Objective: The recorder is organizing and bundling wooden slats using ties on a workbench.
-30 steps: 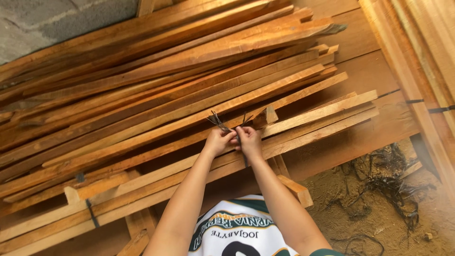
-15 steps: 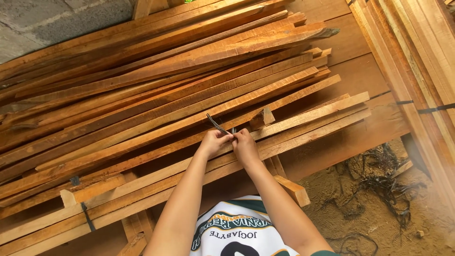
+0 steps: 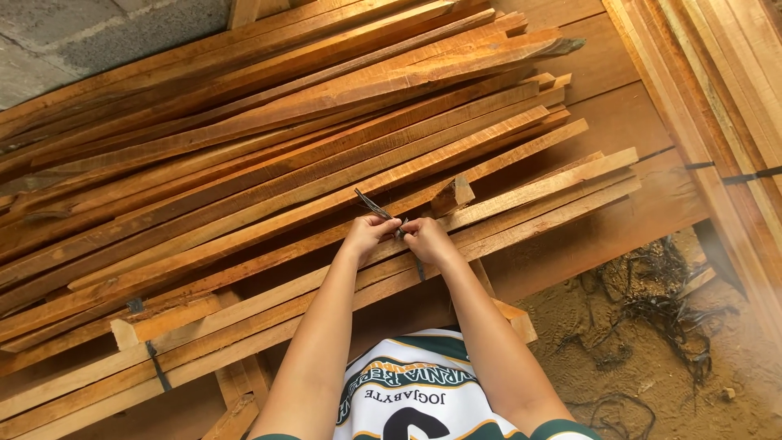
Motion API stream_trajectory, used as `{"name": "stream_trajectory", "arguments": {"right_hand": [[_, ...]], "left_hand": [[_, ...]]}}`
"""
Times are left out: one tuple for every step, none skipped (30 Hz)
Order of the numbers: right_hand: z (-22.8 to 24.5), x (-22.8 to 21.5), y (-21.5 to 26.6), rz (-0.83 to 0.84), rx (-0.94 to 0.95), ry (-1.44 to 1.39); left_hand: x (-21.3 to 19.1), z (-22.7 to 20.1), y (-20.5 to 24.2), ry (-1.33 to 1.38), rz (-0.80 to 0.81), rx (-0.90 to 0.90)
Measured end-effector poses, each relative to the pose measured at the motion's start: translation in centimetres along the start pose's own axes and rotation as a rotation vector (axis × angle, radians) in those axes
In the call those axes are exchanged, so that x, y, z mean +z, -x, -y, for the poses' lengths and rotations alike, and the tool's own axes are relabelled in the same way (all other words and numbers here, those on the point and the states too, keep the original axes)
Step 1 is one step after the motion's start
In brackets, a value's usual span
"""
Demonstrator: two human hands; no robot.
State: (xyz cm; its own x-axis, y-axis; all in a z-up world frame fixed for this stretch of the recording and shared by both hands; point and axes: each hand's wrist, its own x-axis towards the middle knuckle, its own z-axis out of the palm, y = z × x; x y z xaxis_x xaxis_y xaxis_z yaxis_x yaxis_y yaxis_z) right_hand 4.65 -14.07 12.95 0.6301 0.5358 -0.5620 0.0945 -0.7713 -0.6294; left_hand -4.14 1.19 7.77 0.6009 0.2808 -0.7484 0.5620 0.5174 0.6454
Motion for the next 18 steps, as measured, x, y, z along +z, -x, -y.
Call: {"name": "stream_trajectory", "arguments": {"right_hand": [[0.3, -0.3, 0.2, -0.001, 0.002, -0.002], [0.6, -0.6, 0.3, 0.053, 0.022, -0.024], [1.0, -1.0, 0.4, 0.107, 0.041, -0.046], [0.9, -0.8, 0.2, 0.111, 0.044, -0.047], [0.8, -0.5, 0.1, 0.12, 0.044, -0.04], [0.9, -0.5, -0.4, 0.122, 0.04, -0.032], [0.9, -0.4, -0.2, 0.119, 0.038, -0.032], [0.8, -0.4, 0.0, 0.079, 0.047, -0.06], [0.7, -0.3, 0.3, 0.038, 0.057, -0.088], [0.4, -0.1, 0.3, 0.04, 0.056, -0.085], [0.1, 0.2, 0.4, -0.011, 0.044, -0.077], [-0.1, 0.2, 0.3, -0.067, 0.03, -0.07], [-0.5, 0.4, 0.1, -0.07, 0.026, -0.068], [-0.9, 0.8, 0.0, -0.145, -0.012, -0.029], [-1.3, 1.2, 0.0, -0.221, -0.051, 0.01], [-1.8, 1.7, 0.1, -0.221, -0.054, 0.011], [-2.2, 2.2, 0.2, -0.294, -0.152, 0.129], [-2.4, 2.7, 0.2, -0.365, -0.251, 0.245]], "left_hand": [[-0.1, 0.2, -0.2, -0.003, 0.002, -0.001], [-0.1, 0.4, -0.4, -0.065, 0.003, 0.017], [-0.1, 0.5, -0.6, -0.128, 0.004, 0.034], [0.0, 0.6, -0.5, -0.128, 0.003, 0.029], [0.0, 0.6, -0.3, -0.1, -0.005, 0.026], [0.1, 0.3, -0.5, -0.073, -0.011, 0.031], [-0.1, 0.3, -0.6, -0.073, -0.01, 0.034], [0.0, 0.4, -0.7, -0.024, -0.013, 0.022], [0.1, 0.5, -0.8, 0.026, -0.017, 0.011], [0.0, 0.6, -0.7, 0.029, -0.018, 0.01], [0.0, 0.6, -0.6, 0.029, -0.02, 0.014], [0.1, 0.4, -0.7, 0.027, -0.021, 0.022], [0.1, 0.2, -0.7, 0.028, -0.02, 0.026], [0.2, 0.2, -0.6, -0.014, -0.032, 0.033], [0.2, 0.3, -0.5, -0.057, -0.045, 0.041], [0.2, 0.5, -0.7, -0.056, -0.046, 0.044], [0.3, 0.7, -0.8, -0.091, -0.05, 0.043], [0.1, 0.7, -1.0, -0.127, -0.059, 0.041]]}}
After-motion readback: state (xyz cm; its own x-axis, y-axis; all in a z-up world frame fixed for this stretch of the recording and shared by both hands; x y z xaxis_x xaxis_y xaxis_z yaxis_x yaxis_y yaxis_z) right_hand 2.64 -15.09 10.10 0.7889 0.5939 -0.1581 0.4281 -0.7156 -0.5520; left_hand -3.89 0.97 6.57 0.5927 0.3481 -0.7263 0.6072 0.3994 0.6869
